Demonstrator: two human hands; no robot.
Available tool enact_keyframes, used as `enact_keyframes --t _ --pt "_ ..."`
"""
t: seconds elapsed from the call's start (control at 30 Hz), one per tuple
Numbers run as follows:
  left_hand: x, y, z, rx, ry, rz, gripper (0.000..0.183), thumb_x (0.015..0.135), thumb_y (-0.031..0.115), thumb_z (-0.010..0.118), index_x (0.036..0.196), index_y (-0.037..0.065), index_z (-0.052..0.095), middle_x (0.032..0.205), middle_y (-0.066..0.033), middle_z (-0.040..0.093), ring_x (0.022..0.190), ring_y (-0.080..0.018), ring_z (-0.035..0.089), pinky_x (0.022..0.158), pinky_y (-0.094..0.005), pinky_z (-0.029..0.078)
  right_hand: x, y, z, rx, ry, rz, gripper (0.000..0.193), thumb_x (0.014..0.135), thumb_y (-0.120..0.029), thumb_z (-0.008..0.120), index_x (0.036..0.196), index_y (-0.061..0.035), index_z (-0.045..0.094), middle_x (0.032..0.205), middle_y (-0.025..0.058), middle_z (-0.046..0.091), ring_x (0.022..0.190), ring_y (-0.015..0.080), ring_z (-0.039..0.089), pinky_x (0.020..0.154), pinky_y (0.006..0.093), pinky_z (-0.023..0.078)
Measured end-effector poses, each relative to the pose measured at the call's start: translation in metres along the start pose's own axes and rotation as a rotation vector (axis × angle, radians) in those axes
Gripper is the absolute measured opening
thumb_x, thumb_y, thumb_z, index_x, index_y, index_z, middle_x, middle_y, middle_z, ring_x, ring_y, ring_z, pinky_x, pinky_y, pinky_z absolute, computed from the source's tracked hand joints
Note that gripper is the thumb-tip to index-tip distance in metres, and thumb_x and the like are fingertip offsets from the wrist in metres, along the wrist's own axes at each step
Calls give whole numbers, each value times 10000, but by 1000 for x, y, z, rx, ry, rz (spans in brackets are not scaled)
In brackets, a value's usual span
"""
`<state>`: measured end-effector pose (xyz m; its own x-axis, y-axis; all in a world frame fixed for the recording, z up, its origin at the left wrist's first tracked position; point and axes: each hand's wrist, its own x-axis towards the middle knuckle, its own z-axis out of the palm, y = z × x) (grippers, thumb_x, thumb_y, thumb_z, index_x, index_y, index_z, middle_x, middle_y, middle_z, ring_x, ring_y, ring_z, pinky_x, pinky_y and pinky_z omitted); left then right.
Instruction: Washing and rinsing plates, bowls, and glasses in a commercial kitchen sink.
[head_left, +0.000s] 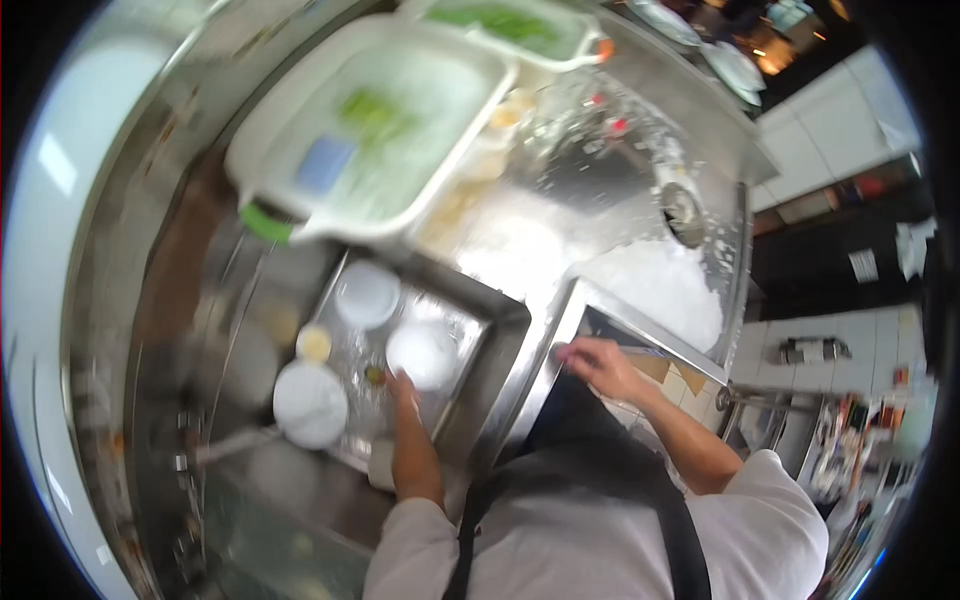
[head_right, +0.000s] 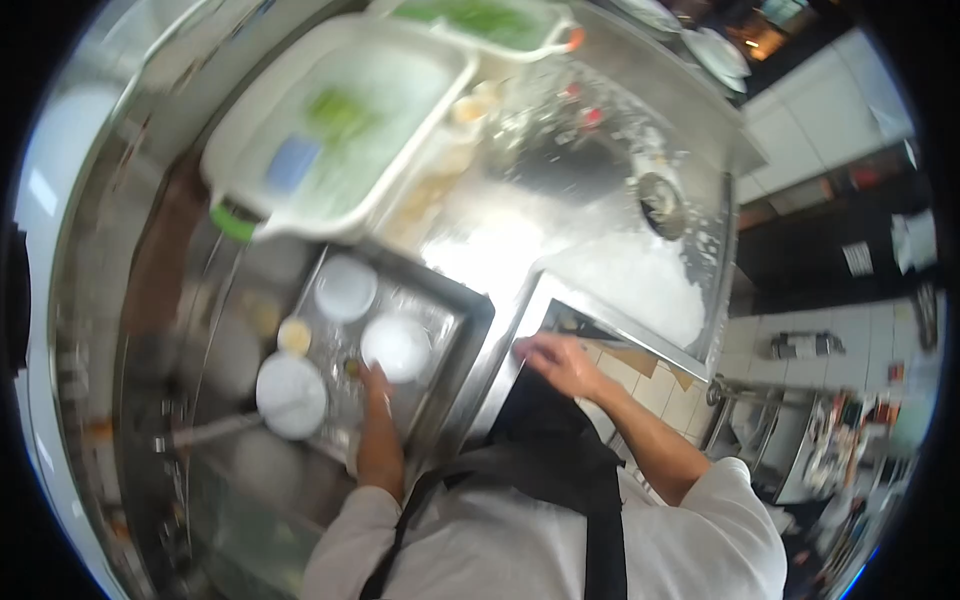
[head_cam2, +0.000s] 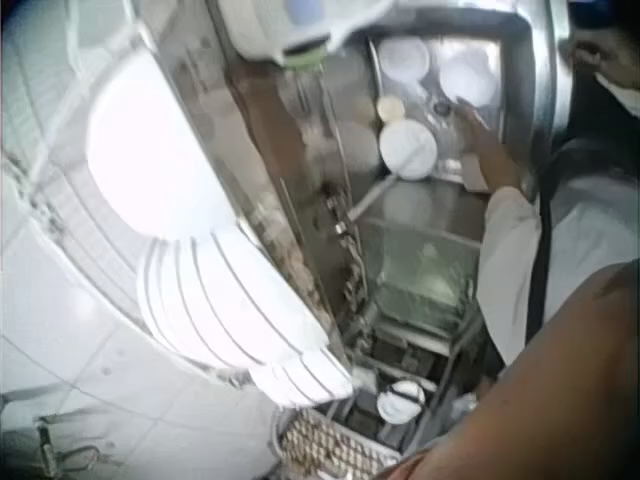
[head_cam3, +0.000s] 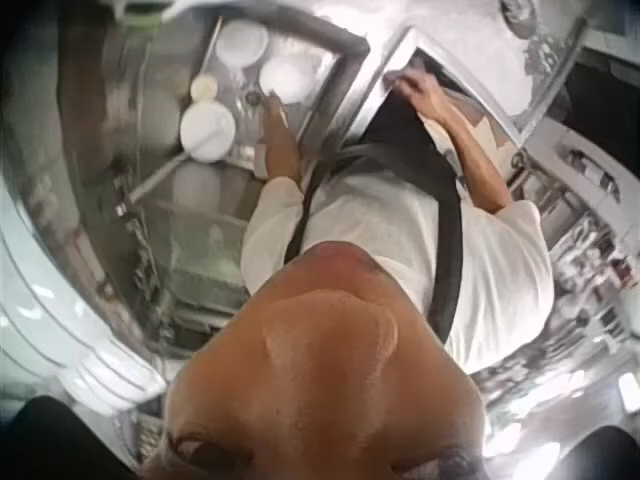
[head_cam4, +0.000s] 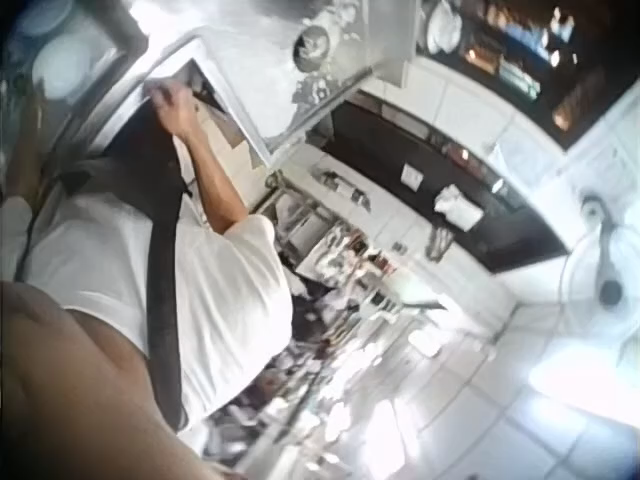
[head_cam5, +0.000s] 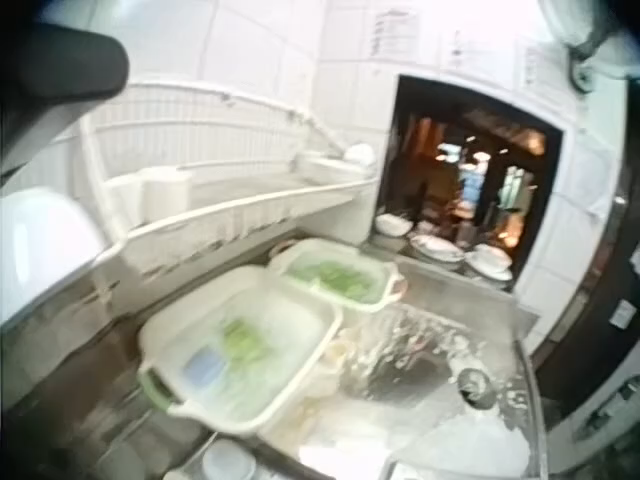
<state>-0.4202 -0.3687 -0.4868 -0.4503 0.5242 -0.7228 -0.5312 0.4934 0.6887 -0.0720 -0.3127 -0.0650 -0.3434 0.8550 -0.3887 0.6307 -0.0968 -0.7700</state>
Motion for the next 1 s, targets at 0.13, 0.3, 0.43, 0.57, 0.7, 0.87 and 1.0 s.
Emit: enact_keyframes --t 0.13,0.3,0.43,0.57,0.7,0.87,1.0 --pt "-3 -39 78 -24 10 -174 432 883 71 450 1307 111 380 1194 -154 502 978 -328 571 745 -498 533 -27 21 -23 31 118 187 192 889 -95 536 1060 -38 601 907 61 642 854 142 590 784 286 477" --pt "-3 -4 84 295 -369 -50 437 855 87 547 1278 142 452 1115 -112 563 1008 -238 562 721 -384 527 -23 67 -67 248 260 226 168 882 -86 565 1032 -29 614 897 52 649 809 117 604 744 265 493" --pt "-15 72 60 649 -336 98 293 867 176 537 1157 143 517 984 -68 566 869 -189 559 633 -336 480 25 113 -188 281 449 148 130 863 -47 564 972 14 600 847 94 635 627 143 626 506 263 514" --pt "-52 143 29 900 -106 1 200 891 270 484 1031 155 568 856 -34 552 734 -160 538 545 -318 431 107 150 -416 536 907 -52 144 847 -121 581 948 -21 602 740 44 602 598 130 585 531 280 496" --pt "-106 177 29 593 -123 -56 187 876 322 494 945 176 589 725 4 545 617 -159 539 495 -306 403 177 171 -615 891 1253 -91 191 849 -106 534 972 37 566 810 117 610 591 201 622 541 321 546" --pt "-166 174 79 363 -102 -172 266 900 335 529 979 94 608 852 -42 628 556 -132 509 453 -268 387 226 201 -697 1088 1373 132 283 856 -151 570 953 113 540 774 175 630 620 277 672 515 377 580" --pt "-184 163 112 1503 -428 967 201 850 347 539 807 154 575 650 -6 570 534 -152 542 394 -321 362 234 218 -711 760 1337 239 318 833 -109 559 954 183 528 773 218 653 595 292 677 439 319 571"
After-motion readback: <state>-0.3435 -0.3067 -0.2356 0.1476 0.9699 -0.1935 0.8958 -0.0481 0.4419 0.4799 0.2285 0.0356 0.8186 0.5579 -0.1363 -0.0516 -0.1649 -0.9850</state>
